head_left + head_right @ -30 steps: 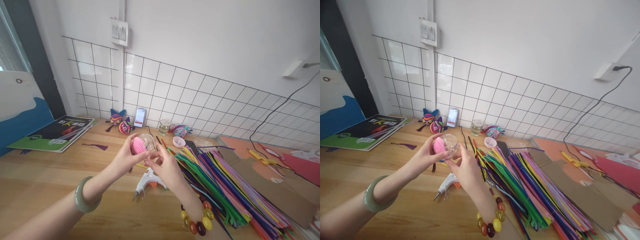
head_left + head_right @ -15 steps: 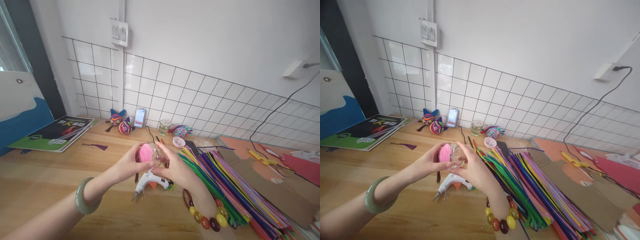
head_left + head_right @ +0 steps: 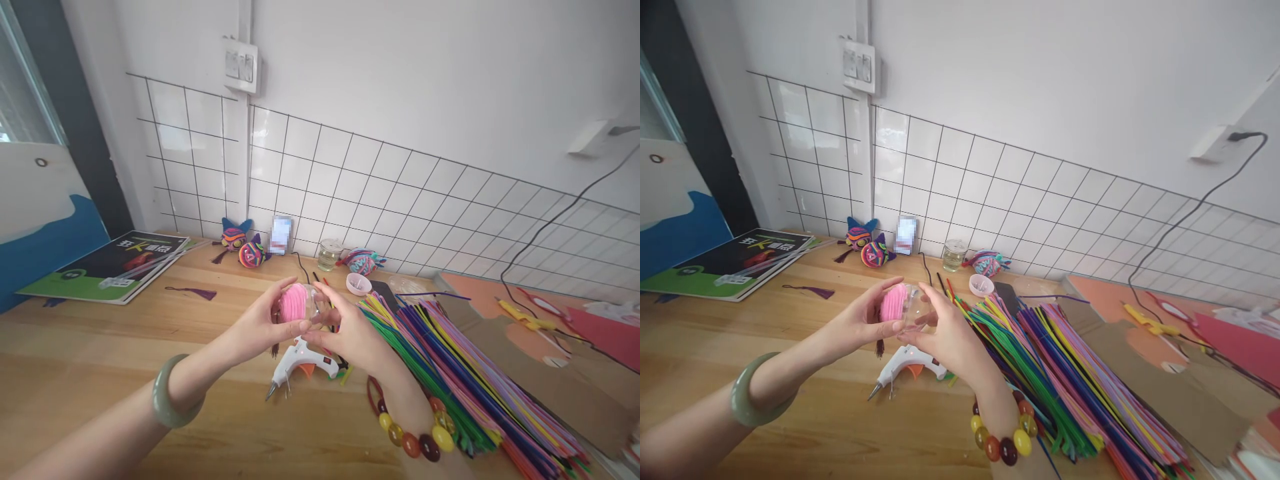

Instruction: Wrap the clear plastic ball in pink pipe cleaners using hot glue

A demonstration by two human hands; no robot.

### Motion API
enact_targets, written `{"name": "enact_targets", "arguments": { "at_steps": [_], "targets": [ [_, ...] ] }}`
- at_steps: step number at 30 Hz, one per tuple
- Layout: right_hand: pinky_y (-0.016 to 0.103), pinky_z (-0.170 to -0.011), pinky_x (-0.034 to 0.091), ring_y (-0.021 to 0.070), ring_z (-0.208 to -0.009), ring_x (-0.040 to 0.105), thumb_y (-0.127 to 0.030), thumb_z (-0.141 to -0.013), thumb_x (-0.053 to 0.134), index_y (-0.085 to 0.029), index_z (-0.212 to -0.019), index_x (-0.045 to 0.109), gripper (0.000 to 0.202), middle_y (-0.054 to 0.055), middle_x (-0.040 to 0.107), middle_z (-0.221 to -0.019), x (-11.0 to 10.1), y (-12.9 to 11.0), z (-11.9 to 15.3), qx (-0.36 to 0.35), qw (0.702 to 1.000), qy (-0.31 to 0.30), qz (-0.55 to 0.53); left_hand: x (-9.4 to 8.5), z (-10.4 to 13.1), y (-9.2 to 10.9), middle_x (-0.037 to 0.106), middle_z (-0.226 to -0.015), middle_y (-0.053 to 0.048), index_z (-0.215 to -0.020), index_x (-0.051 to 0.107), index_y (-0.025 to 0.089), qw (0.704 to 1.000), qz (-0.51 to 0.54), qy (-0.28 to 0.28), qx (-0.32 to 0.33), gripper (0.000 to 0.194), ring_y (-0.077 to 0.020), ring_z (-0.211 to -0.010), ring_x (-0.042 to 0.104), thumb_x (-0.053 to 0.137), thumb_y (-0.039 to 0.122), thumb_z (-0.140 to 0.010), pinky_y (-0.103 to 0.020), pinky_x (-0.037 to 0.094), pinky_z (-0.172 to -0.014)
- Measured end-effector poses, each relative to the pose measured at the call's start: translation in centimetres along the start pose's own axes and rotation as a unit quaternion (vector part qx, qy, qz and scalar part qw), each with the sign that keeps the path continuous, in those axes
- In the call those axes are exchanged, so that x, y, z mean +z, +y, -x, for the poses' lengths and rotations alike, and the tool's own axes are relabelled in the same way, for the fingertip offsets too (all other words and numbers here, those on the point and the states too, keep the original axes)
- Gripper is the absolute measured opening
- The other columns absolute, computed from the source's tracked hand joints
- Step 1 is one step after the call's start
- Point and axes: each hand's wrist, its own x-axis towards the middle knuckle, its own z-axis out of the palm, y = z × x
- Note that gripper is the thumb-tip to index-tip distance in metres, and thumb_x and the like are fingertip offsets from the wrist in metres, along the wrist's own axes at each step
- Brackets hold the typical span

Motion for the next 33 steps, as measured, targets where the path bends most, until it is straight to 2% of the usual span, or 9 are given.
{"name": "enact_targets", "arguments": {
  "at_steps": [4, 7, 10, 13, 17, 25, 29, 33],
  "targets": [
    [0.034, -0.062, 0.061, 0.0222, -0.086, 0.072, -0.036, -0.073, 0.08, -0.031, -0.146, 0.041, 0.083, 0.01, 0.066, -0.124, 0.0, -0.3, 0.2, -0.007, 1.0, 0.0, 0.01, 0.1, 0.0, 0.5, 0.06, -0.121, -0.014, -0.139, 0.038, 0.016, 1.0, -0.015, 0.017, -0.001, 0.081, -0.0261, -0.103, 0.062, 0.077, 0.038, -0.072, -0.039, 0.052, -0.084],
    [0.034, -0.063, 0.062, 0.0221, -0.086, 0.072, -0.035, -0.073, 0.081, -0.034, -0.148, 0.038, 0.087, 0.01, 0.063, -0.131, 0.0, -0.2, 0.2, -0.012, 1.0, -0.001, 0.019, 0.2, 0.0, 0.8, 0.062, -0.116, -0.013, -0.138, 0.038, 0.016, 0.999, -0.022, 0.034, -0.003, 0.08, -0.0252, -0.1, 0.063, 0.077, 0.037, -0.071, -0.039, 0.052, -0.083],
    [0.032, -0.062, 0.062, 0.0238, -0.097, 0.071, -0.032, -0.069, 0.083, -0.037, -0.149, 0.035, 0.093, 0.01, 0.054, -0.142, -0.1, 0.2, 0.2, -0.039, 0.999, 0.009, 0.019, 0.3, 0.1, 1.0, 0.063, -0.113, -0.011, -0.138, 0.037, 0.019, 0.999, -0.026, 0.039, -0.012, 0.079, -0.0245, -0.096, 0.064, 0.075, 0.04, -0.073, -0.037, 0.053, -0.079],
    [0.031, -0.065, 0.062, 0.0236, -0.102, 0.07, -0.029, -0.071, 0.082, -0.038, -0.149, 0.035, 0.092, 0.01, 0.049, -0.147, -0.1, 0.6, 0.0, -0.05, 0.999, 0.006, 0.009, 0.4, 0.0, 1.0, 0.062, -0.115, -0.011, -0.138, 0.034, 0.021, 0.999, -0.025, 0.034, -0.017, 0.079, -0.024, -0.095, 0.064, 0.075, 0.041, -0.074, -0.036, 0.054, -0.076],
    [0.032, -0.067, 0.062, 0.0224, -0.1, 0.07, -0.027, -0.073, 0.079, -0.037, -0.145, 0.042, 0.081, 0.009, 0.052, -0.144, -0.1, 0.6, -0.1, -0.051, 0.999, -0.001, 0.001, 0.3, 0.0, 0.7, 0.061, -0.116, -0.012, -0.138, 0.033, 0.019, 1.0, -0.015, 0.024, -0.012, 0.08, -0.0244, -0.097, 0.064, 0.075, 0.04, -0.073, -0.037, 0.054, -0.078],
    [0.032, -0.064, 0.061, 0.0231, -0.1, 0.069, -0.029, -0.074, 0.078, -0.033, -0.142, 0.044, 0.076, 0.01, 0.052, -0.143, -0.4, -0.3, 0.0, -0.023, 1.0, 0.014, -0.008, 0.3, -0.2, 0.3, 0.058, -0.133, -0.019, -0.144, 0.026, 0.02, 0.999, 0.044, 0.009, 0.006, 0.093, -0.0287, -0.109, 0.062, 0.08, 0.035, -0.069, -0.039, 0.053, -0.084],
    [0.033, -0.067, 0.062, 0.0225, -0.1, 0.069, -0.029, -0.074, 0.078, -0.033, -0.145, 0.04, 0.081, 0.01, 0.051, -0.143, -0.4, -0.2, 0.0, -0.029, 0.999, 0.014, -0.007, 0.3, -0.2, 0.5, 0.06, -0.13, -0.019, -0.141, 0.029, 0.019, 0.999, 0.041, 0.002, 0.011, 0.085, -0.0277, -0.103, 0.064, 0.078, 0.034, -0.073, -0.036, 0.054, -0.076],
    [0.034, -0.073, 0.061, 0.0213, -0.101, 0.068, -0.029, -0.076, 0.077, -0.034, -0.146, 0.039, 0.08, 0.009, 0.051, -0.143, -0.3, 0.0, 0.0, -0.036, 0.999, 0.013, 0.001, 0.3, -0.2, 0.6, 0.062, -0.124, -0.016, -0.134, 0.037, 0.019, 0.999, 0.036, -0.01, 0.027, 0.072, -0.0245, -0.1, 0.064, 0.077, 0.032, -0.075, -0.034, 0.054, -0.076]
  ]
}}
